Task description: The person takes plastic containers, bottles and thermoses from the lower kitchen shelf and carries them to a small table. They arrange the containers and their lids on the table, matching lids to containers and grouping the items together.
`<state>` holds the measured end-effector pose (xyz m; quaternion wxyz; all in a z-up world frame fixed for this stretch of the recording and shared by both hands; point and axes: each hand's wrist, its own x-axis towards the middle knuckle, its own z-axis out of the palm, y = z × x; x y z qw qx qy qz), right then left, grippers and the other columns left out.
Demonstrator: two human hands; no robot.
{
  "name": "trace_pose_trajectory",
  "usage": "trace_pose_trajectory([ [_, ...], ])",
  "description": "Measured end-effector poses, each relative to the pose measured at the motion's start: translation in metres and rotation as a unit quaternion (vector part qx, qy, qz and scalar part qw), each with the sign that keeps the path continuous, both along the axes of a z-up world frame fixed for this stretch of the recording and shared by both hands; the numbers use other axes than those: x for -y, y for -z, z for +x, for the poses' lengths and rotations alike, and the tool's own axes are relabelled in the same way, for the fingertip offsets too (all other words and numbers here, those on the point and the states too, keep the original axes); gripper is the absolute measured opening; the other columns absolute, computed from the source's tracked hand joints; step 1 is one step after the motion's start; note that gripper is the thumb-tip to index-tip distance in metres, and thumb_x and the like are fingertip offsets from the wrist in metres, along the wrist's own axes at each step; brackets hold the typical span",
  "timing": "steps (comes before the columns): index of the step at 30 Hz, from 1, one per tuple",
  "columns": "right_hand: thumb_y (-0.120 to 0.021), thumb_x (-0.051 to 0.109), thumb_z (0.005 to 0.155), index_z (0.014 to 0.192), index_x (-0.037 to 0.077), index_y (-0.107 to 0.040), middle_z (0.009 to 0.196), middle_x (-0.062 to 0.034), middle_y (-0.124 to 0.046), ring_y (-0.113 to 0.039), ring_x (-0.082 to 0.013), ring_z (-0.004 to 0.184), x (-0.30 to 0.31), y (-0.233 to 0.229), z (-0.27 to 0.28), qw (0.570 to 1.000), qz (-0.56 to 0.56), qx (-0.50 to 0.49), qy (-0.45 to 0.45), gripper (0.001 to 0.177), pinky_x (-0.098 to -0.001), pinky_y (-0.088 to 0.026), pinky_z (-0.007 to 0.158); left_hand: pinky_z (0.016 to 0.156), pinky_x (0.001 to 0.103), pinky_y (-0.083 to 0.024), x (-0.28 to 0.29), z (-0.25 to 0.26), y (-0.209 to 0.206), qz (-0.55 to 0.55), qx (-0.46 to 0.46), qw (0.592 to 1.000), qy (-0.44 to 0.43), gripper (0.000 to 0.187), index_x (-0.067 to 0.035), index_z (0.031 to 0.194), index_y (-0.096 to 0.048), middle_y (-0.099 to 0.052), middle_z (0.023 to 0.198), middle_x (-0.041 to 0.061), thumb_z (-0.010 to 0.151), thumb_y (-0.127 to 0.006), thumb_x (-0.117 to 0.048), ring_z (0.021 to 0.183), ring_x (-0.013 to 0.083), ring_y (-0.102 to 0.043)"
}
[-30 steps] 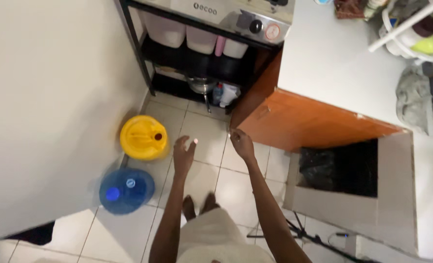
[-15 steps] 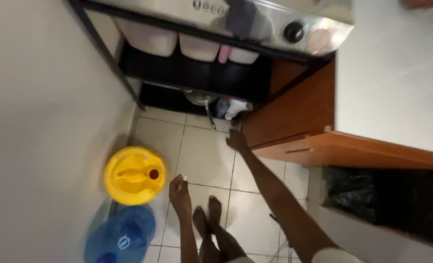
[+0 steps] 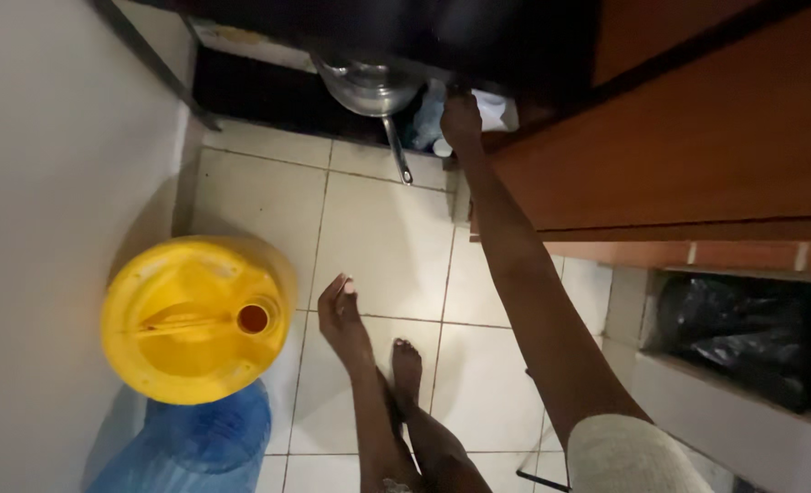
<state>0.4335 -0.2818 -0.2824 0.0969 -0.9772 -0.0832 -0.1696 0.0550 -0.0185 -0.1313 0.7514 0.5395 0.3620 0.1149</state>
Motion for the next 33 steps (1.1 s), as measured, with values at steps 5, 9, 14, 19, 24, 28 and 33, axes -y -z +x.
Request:
trace_pose_trajectory([
  [5, -0.060, 0.004, 0.099, 0.112, -0.002, -0.061, 0.111, -0.0282, -0.057, -0.063, -0.0466, 0.093, -0.019, -0.035, -0.065, 0.989, 0.094, -0.116, 0.009, 0.015, -0.0551, -0.052, 0.076, 0.100, 0.031, -0.053, 0.022, 0.011, 0.005, 0.001, 0.002, 1.000, 0.029, 0.029, 0.002, 0.125, -0.064, -0.068, 0.123, 0.012, 0.101, -0.066, -0.015, 0.114, 0.0193, -0.066],
  [9, -0.067, 0.010, 0.098, 0.121, 0.000, -0.063, 0.115, -0.0244, -0.059, -0.066, -0.0413, 0.088, -0.042, -0.130, -0.123, 0.993, 0.104, -0.018, -0.058, 0.025, -0.0487, -0.057, 0.070, 0.103, 0.035, -0.052, 0.034, 0.010, -0.018, 0.059, -0.013, 0.994, 0.096, 0.036, 0.001, 0.129, -0.062, -0.066, 0.128, 0.013, 0.098, -0.068, -0.016, 0.119, 0.0218, -0.064],
  [14, -0.074, 0.023, 0.090, 0.112, 0.005, -0.070, 0.110, -0.0201, -0.066, -0.065, -0.0352, 0.066, -0.076, -0.259, -0.230, 0.990, -0.065, -0.049, -0.115, 0.029, -0.0467, -0.053, 0.048, 0.104, 0.037, -0.051, 0.047, 0.026, -0.029, 0.132, -0.002, 0.986, 0.099, 0.044, 0.001, 0.132, -0.059, -0.064, 0.130, 0.014, 0.094, -0.072, -0.017, 0.120, 0.0241, -0.062],
  [19, -0.080, 0.027, 0.089, 0.119, 0.008, -0.065, 0.103, -0.0107, -0.065, -0.070, -0.0246, 0.081, -0.079, -0.279, -0.287, 0.912, 0.120, -0.290, -0.265, 0.038, -0.0392, -0.059, 0.069, 0.105, 0.039, -0.049, 0.059, 0.048, -0.011, 0.178, 0.007, 0.982, 0.069, 0.053, 0.002, 0.134, -0.056, -0.063, 0.131, 0.015, 0.089, -0.077, -0.019, 0.122, 0.0264, -0.061],
  [24, -0.073, 0.047, 0.087, 0.149, 0.012, -0.041, 0.142, -0.0124, -0.052, -0.057, -0.0266, 0.124, -0.019, -0.115, -0.158, 0.792, 0.350, -0.481, -0.142, 0.078, -0.0418, -0.051, 0.103, 0.106, 0.041, -0.048, 0.049, 0.050, 0.006, 0.202, 0.010, 0.977, 0.063, 0.063, 0.002, 0.136, -0.054, -0.061, 0.132, 0.017, 0.084, -0.081, -0.021, 0.123, 0.0286, -0.059],
  [28, -0.074, 0.060, 0.086, 0.141, 0.008, -0.051, 0.135, -0.0159, -0.058, -0.059, -0.0320, 0.121, 0.053, 0.002, -0.031, 0.981, 0.071, -0.180, 0.022, 0.079, -0.0459, -0.051, 0.103, 0.106, 0.043, -0.047, 0.041, 0.059, 0.012, 0.219, 0.019, 0.974, 0.061, 0.070, 0.002, 0.138, -0.052, -0.060, 0.133, 0.018, 0.081, -0.084, -0.022, 0.124, 0.0305, -0.058],
  [33, -0.074, 0.075, 0.085, 0.129, 0.003, -0.063, 0.126, -0.0202, -0.065, -0.062, -0.0387, 0.117, 0.107, 0.052, 0.029, 0.987, -0.094, -0.128, 0.028, 0.086, -0.0512, -0.050, 0.103, 0.107, 0.044, -0.046, 0.032, 0.069, 0.023, 0.239, 0.019, 0.968, 0.075, 0.080, 0.002, 0.140, -0.049, -0.058, 0.134, 0.019, 0.076, -0.089, -0.024, 0.125, 0.0327, -0.057],
])
